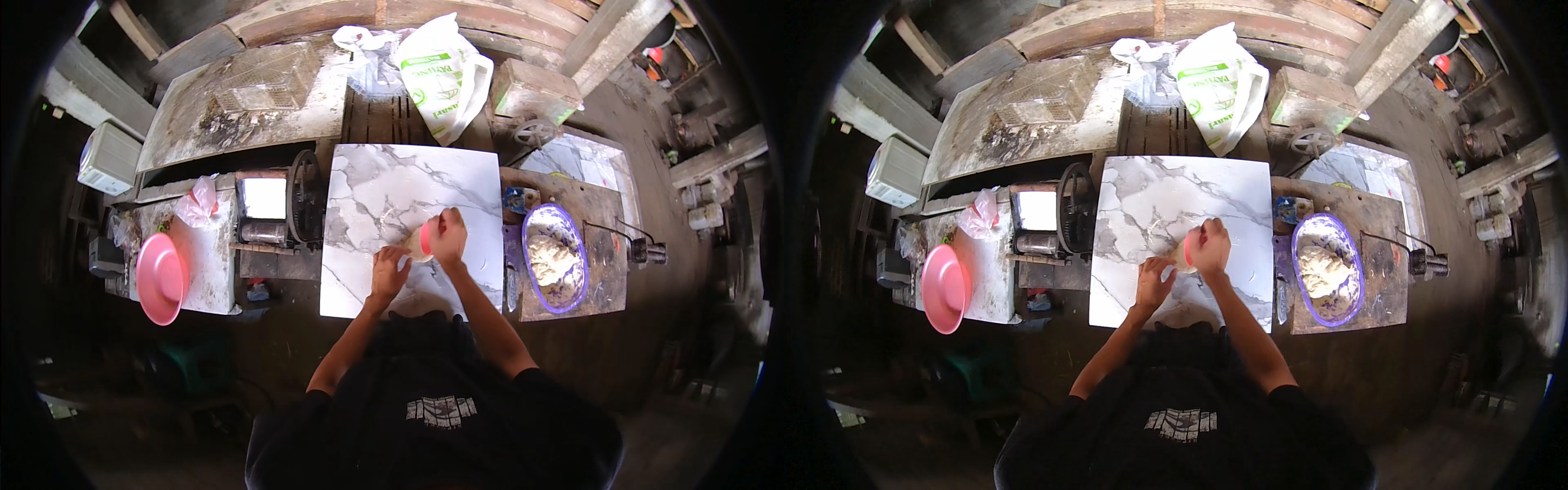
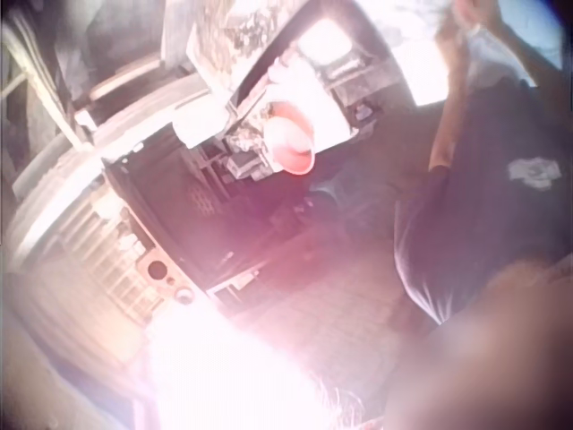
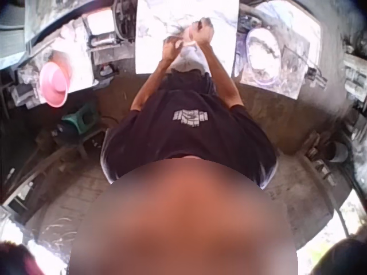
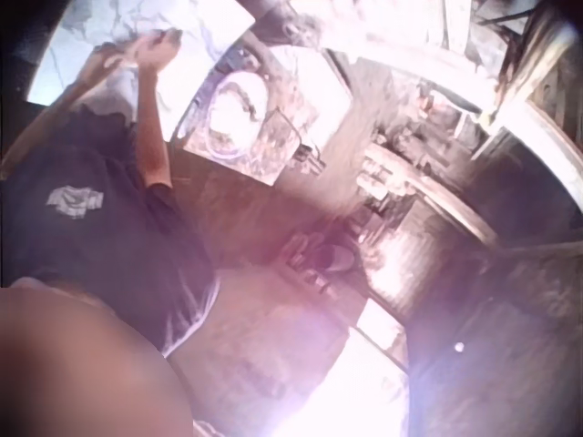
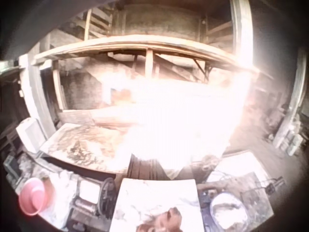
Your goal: The person kneads a piece of dough by hand on a white tiled surface, occasionally picking up a small red cup.
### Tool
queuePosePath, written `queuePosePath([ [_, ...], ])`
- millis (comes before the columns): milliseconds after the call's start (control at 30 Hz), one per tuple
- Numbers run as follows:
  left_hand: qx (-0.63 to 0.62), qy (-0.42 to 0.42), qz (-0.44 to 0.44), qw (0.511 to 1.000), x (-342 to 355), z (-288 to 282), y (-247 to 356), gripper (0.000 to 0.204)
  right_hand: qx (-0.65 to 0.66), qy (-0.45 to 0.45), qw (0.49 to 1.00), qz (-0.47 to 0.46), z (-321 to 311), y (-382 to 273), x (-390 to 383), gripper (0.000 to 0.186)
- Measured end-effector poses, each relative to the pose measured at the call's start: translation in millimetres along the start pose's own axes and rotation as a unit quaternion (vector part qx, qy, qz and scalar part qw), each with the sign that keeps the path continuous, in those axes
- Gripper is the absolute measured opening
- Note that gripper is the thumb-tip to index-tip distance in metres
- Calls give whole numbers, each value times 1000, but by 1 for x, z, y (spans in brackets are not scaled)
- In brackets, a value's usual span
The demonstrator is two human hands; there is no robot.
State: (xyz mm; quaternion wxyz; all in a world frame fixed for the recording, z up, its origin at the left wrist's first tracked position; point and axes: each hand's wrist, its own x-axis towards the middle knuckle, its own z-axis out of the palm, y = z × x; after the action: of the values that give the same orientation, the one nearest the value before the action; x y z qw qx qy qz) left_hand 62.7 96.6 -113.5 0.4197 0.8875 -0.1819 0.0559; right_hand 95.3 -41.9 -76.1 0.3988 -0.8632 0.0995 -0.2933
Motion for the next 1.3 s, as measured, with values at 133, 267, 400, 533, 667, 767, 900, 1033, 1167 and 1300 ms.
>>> queuePosePath([
  [133, -6, -21, -18, 1000, -4, -11, 2, 17, -41, -58, 986, -154, -5, -13, -29, 16],
  [267, -29, -15, -4, 999, -6, -14, 9, 16, -89, -19, 990, -109, -4, -1, -45, 18],
  [400, -34, -10, -32, 999, -15, -10, 17, 17, -113, -4, 986, -120, -2, -8, -49, 18],
  [533, -43, 11, -39, 998, -21, -5, 24, 17, -193, -52, 976, -85, 8, -9, -36, 15],
  [667, -21, 8, -25, 999, -27, -4, 30, 17, -275, -157, 948, -31, 16, -15, -25, 18],
  [767, 46, -1, 4, 999, -20, 1, 31, 17, -306, -243, 921, 14, 27, -11, -8, 27],
  [900, 96, -12, 45, 994, -9, 18, 18, 17, -307, -238, 921, -33, 33, 4, 20, 30],
  [1033, 97, 17, 79, 992, 6, 17, 11, 15, 1, -141, 970, 196, 19, 38, 45, 37],
  [1167, -34, -24, 103, 994, 14, 11, -13, 10, -46, -20, 983, 174, -16, 23, 17, 36],
  [1300, -99, -56, 104, 988, 26, -1, -17, 14, -127, 24, 990, 58, -14, -9, -14, 25],
])
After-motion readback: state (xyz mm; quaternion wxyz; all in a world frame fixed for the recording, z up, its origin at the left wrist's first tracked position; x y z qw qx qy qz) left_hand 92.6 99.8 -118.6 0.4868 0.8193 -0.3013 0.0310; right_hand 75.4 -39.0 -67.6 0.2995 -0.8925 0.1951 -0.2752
